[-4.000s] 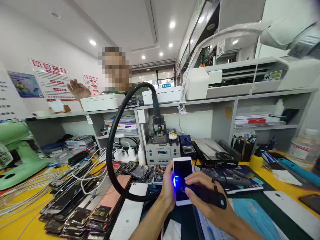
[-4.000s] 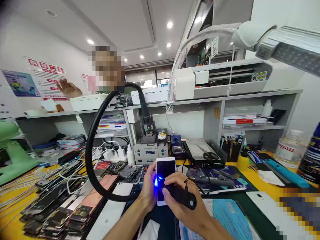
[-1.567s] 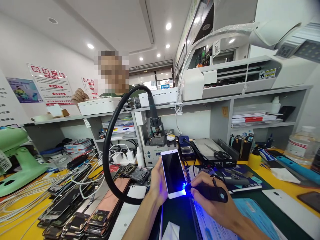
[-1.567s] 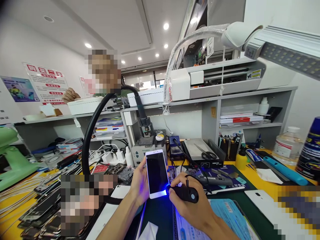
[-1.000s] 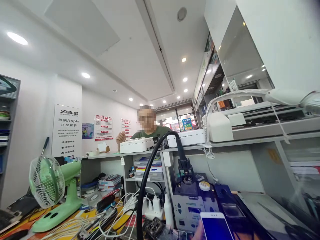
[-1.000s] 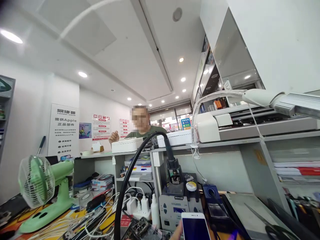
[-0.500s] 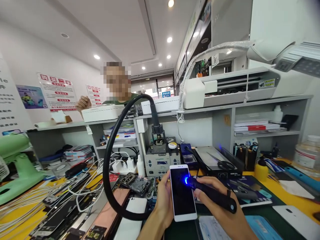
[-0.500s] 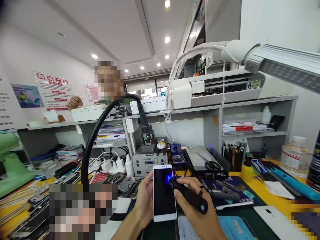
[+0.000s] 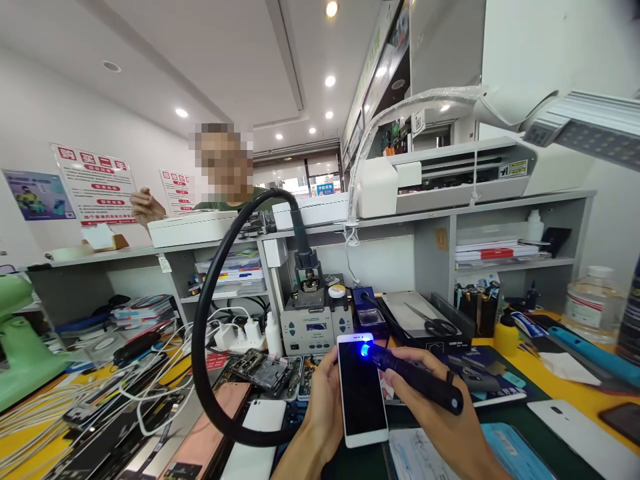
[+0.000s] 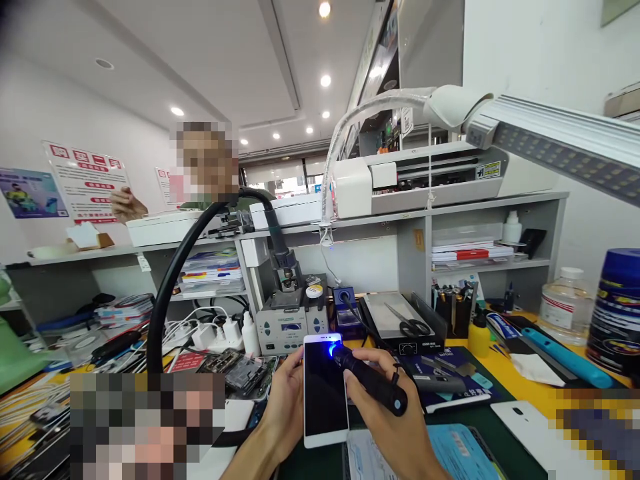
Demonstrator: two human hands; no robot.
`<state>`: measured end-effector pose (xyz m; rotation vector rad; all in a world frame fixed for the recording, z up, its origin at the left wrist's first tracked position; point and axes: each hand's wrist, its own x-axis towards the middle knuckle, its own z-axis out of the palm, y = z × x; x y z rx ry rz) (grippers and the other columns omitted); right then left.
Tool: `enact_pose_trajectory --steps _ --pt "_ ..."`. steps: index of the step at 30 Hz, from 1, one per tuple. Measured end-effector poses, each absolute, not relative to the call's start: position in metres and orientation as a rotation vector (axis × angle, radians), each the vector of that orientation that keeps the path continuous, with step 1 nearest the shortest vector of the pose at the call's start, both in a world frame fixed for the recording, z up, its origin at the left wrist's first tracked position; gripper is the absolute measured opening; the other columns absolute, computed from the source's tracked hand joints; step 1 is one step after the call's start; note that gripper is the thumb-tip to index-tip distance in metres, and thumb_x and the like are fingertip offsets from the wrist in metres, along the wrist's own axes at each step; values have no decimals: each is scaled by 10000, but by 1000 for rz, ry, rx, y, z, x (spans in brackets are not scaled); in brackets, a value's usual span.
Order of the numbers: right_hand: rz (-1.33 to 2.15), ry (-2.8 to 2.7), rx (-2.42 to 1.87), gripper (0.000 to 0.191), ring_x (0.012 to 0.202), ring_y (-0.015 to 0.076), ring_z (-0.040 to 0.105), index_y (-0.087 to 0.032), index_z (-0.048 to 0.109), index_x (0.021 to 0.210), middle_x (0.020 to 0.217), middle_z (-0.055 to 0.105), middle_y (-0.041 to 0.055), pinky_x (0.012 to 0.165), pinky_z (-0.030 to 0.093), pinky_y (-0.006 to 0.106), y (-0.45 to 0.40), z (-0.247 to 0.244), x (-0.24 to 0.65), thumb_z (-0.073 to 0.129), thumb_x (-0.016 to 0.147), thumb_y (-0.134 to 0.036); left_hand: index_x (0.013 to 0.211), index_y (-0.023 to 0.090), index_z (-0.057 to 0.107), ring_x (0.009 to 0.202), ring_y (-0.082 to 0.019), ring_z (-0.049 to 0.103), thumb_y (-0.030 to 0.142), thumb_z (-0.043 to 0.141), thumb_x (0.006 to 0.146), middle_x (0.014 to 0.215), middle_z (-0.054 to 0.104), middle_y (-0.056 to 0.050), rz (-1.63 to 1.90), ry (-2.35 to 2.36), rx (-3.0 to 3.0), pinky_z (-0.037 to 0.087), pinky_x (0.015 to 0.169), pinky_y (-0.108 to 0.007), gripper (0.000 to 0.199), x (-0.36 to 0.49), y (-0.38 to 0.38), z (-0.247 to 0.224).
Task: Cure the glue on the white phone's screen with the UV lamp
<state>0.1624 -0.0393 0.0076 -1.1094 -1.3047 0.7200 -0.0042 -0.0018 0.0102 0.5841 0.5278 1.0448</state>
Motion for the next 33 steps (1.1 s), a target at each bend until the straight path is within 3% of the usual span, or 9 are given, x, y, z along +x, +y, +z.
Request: enact_pose_trajectory --steps 19,26,33 --pt "600 -1255 -1056 292 1094 282 720 -258 746 1060 1113 776 50 794 655 289 -42 14 160 737 832 -440 1192 99 708 873 -290 717 519 584 916 936 773 -127 1058 485 612 506 915 -419 518 -2 -1 3" --pt "538 -1318 -1032 287 1127 267 704 -267 752 1084 1125 775 47 1003 582 363 -42 9 159 747 843 -423 1203 105 711 910 -294 720 487 585 922 969 775 -131 1074 502 615 505 944 -426 491 -2 -4 8" --pt "655 -1333 -921 299 1182 308 673 -253 734 1123 1210 732 84 997 589 435 -43 5 156 748 861 -396 1207 91 714 974 -313 714 448 559 934 1018 772 -145 1094 531 574 493 991 -446 475 0 -10 17"
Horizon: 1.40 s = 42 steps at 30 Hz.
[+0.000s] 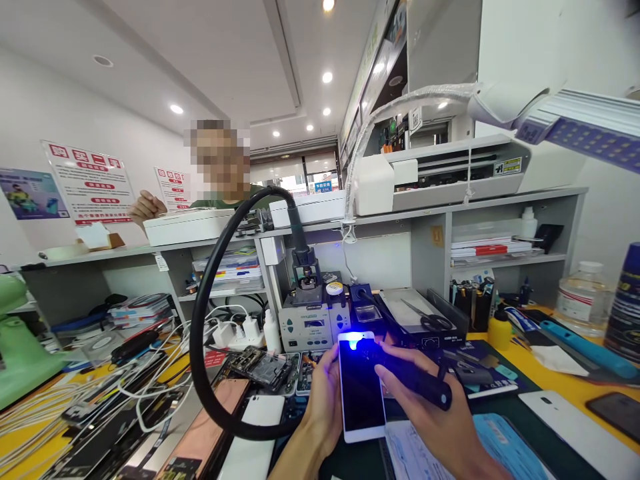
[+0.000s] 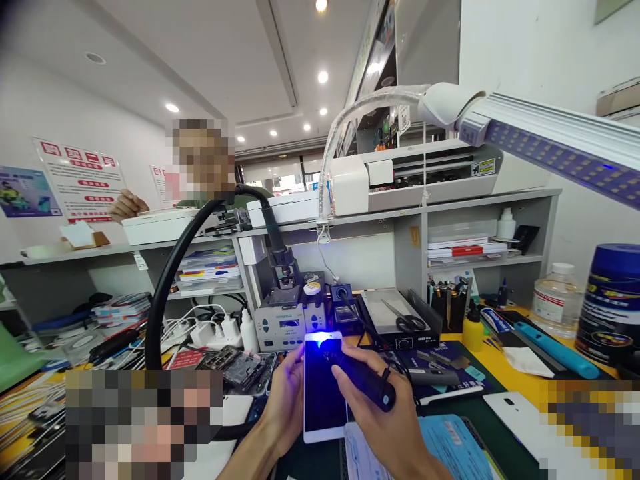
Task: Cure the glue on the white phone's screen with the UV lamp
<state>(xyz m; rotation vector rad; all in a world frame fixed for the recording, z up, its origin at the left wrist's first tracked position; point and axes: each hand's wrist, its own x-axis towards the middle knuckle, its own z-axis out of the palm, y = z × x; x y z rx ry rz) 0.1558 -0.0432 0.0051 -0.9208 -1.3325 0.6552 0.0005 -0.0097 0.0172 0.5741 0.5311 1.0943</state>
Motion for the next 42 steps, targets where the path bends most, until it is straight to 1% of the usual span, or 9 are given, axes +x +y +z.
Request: enact_pose_trajectory --steps 4,8,13,19,23,26,34,39,42 --pt "589 -1404 -894 290 1228 315 646 -256 726 1139 1216 729 90 1044 554 458 -43 5 154 737 875 -375 1191 105 726 1015 -321 705 452 574 927 1047 769 -141 1100 519 575 481 1016 -453 462 0 -9 14" --pt "490 -1439 -901 265 1228 293 651 -267 732 1122 1185 749 75 1073 533 426 -42 7 152 732 878 -370 1164 124 740 1039 -324 697 453 575 924 1023 773 -134 1098 503 580 472 1030 -460 440 -1 -7 12" --pt "472 -1437 -934 266 1221 291 660 -280 737 1116 1184 760 57 1036 562 394 -42 8 149 739 869 -377 1110 123 756 1057 -327 686 449 553 931 1000 772 -138 1088 507 562 467 1034 -460 423 0 -7 14" --pt "480 -1439 -965 264 1190 296 677 -283 752 1098 1164 769 52 1020 568 397 -43 14 145 740 859 -395 1100 121 754 1059 -322 680 433 536 938 1068 756 -139 1128 473 594 467 1031 -450 414 1 -8 13" --pt "490 -1448 -989 276 1152 306 692 -273 758 1086 1138 772 63 995 579 413 -44 18 145 741 851 -415 1107 123 750 1053 -319 681 441 537 936 1087 749 -140 1120 467 603 473 1020 -445 419 1 -7 10" --pt "479 -1465 -986 267 1186 300 670 -270 748 1082 1147 761 65 1030 554 420 -44 18 146 729 863 -422 1113 125 749 1039 -315 684 453 535 935 1094 747 -138 1115 454 606 477 1011 -440 430 1 -6 10" --pt "448 -1534 -947 290 1286 274 600 -310 733 1186 1318 689 49 1147 455 470 -42 16 150 691 908 -382 1092 118 759 1000 -303 690 452 557 926 1069 751 -141 1134 437 617 474 1006 -438 423 1 -6 8" --pt "479 -1530 -950 285 1300 304 596 -306 761 1163 1288 718 55 1153 444 508 -43 17 151 699 897 -386 1105 131 755 1018 -312 684 472 588 902 1046 757 -132 1133 444 604 470 1010 -447 430 1 -5 8" --pt "522 -1512 -936 280 1283 305 611 -295 766 1144 1267 729 65 1135 469 491 -43 18 151 711 887 -394 1071 121 763 1014 -328 688 470 603 890 1008 762 -143 1116 456 591 466 1012 -467 425 2 -5 9"
